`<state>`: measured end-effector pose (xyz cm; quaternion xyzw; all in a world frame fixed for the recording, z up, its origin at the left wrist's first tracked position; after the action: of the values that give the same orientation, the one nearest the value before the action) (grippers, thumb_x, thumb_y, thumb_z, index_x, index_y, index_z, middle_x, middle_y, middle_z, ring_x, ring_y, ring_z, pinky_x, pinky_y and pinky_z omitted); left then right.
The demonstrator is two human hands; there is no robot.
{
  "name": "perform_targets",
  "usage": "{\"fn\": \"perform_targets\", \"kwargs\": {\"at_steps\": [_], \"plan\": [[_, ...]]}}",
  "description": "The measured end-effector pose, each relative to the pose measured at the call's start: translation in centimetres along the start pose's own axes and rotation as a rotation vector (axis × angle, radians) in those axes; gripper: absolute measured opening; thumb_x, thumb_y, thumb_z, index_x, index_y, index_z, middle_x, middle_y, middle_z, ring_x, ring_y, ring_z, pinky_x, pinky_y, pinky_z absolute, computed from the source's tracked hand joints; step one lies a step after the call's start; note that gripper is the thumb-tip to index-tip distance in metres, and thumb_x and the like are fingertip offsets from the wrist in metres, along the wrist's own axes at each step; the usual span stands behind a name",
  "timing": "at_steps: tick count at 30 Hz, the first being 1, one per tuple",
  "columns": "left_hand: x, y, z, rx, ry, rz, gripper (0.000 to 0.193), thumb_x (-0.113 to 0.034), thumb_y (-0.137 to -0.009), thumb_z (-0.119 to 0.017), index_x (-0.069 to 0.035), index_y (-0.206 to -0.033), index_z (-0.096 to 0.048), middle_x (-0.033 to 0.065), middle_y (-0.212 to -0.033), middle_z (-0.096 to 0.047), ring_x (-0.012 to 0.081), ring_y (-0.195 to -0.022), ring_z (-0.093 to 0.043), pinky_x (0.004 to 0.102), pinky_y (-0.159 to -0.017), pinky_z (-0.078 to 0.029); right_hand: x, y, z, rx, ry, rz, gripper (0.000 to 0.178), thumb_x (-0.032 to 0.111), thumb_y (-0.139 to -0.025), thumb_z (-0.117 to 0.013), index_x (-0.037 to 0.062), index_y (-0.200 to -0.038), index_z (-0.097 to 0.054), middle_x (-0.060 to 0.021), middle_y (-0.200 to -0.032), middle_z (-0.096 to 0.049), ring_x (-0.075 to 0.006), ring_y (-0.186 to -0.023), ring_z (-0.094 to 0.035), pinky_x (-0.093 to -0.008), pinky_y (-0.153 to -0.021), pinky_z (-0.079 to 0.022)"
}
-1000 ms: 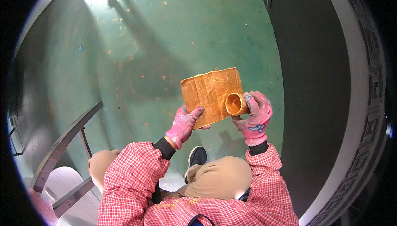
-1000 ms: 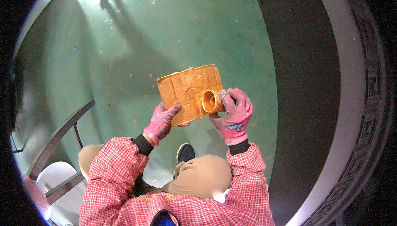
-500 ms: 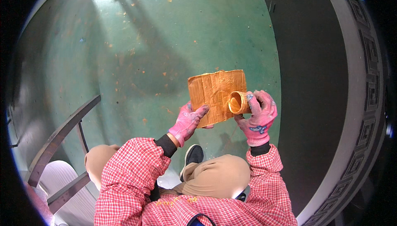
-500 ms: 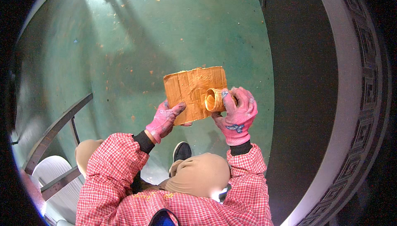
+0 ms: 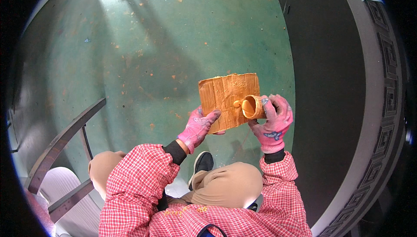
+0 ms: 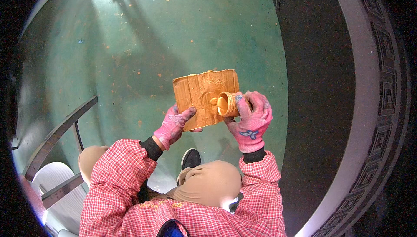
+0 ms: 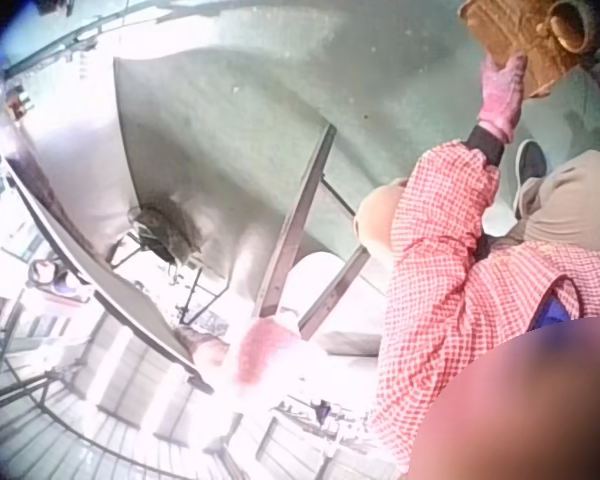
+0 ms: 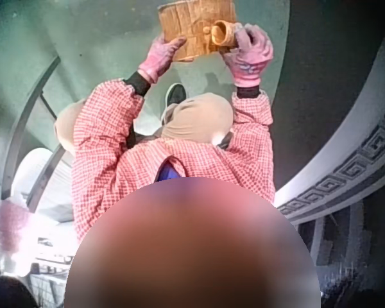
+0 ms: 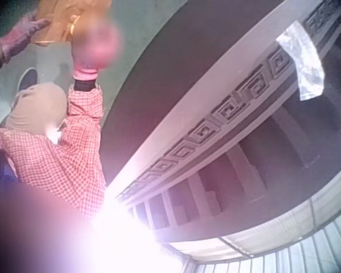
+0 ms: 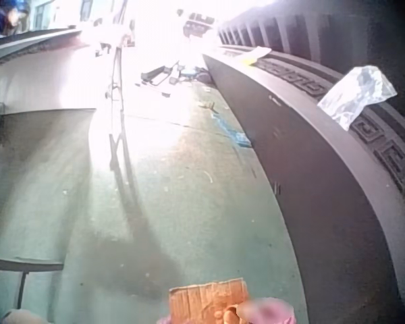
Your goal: The person applies gold leaf to a decorative Greek key pattern on a dark gray panel using a small sponge and a gold leaf sheet. They repeatedly dab the sponge onto the pattern to transfer the gold material.
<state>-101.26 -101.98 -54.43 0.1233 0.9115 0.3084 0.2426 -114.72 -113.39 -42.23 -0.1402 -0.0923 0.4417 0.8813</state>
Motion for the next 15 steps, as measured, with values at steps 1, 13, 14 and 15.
{"fn": "perform_targets", "kwargs": {"at_steps": [1, 13, 14, 15], "plan": [[0.0, -0.1, -0.1, -0.002, 0.000, -0.008, 0.038, -0.018, -0.089, -0.059, -0.003, -0.122, -0.046, 0.0107, -0.112, -0.057, 0.0240, -0.094, -0.063, 0.0398, -0.066, -0.061, -0.1, 0.0, 0.0, -0.005, -0.001, 0.001, 0.081, 0.011, -0.041, -0.082, 0.0177, -0.116, -0.052, -0.0077, -0.103, -0.055, -0.0293, -0.095, -0.056, -0.0433, -0.080, -0.045], [-0.5, 0.5, -0.1, -0.012, -0.062, -0.036, 0.042, -0.019, -0.088, -0.061, -0.004, -0.123, -0.045, 0.0095, -0.113, -0.056, 0.0250, -0.096, -0.062, 0.0416, -0.067, -0.060, -3.0, 1.9, -0.8, 0.048, -0.199, -0.220, 0.077, 0.011, -0.038, -0.082, 0.0140, -0.111, -0.056, -0.0078, -0.107, -0.056, -0.0291, -0.099, -0.054, -0.0407, -0.085, -0.043], [-0.6, 0.6, -0.1, -0.018, -0.070, -0.041, 0.042, -0.019, -0.088, -0.061, -0.004, -0.124, -0.044, 0.0094, -0.113, -0.056, 0.0251, -0.096, -0.062, 0.0419, -0.067, -0.060, -3.3, 2.2, -0.9, 0.072, -0.216, -0.261, 0.073, 0.010, -0.040, -0.081, 0.0144, -0.109, -0.058, -0.0073, -0.107, -0.056, -0.0288, -0.100, -0.054, -0.0408, -0.086, -0.042], [-0.7, 0.7, -0.2, -0.023, -0.079, -0.046, 0.043, -0.019, -0.088, -0.061, -0.005, -0.124, -0.044, 0.0092, -0.113, -0.056, 0.0252, -0.096, -0.062, 0.0423, -0.067, -0.060, -3.6, 2.3, -0.9, 0.104, -0.193, -0.274, 0.072, 0.010, -0.040, -0.080, 0.0146, -0.109, -0.058, -0.0071, -0.107, -0.056, -0.0286, -0.099, -0.054, -0.0406, -0.087, -0.042]]}}
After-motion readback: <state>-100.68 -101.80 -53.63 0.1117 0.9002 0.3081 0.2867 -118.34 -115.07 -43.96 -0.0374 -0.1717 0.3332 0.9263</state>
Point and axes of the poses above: each hand's wrist, its own y-axis away from the middle knuckle, its own z-axis out of the back of the hand, x = y × z, the point moved 3 cm from there along -y, towards the middle knuckle
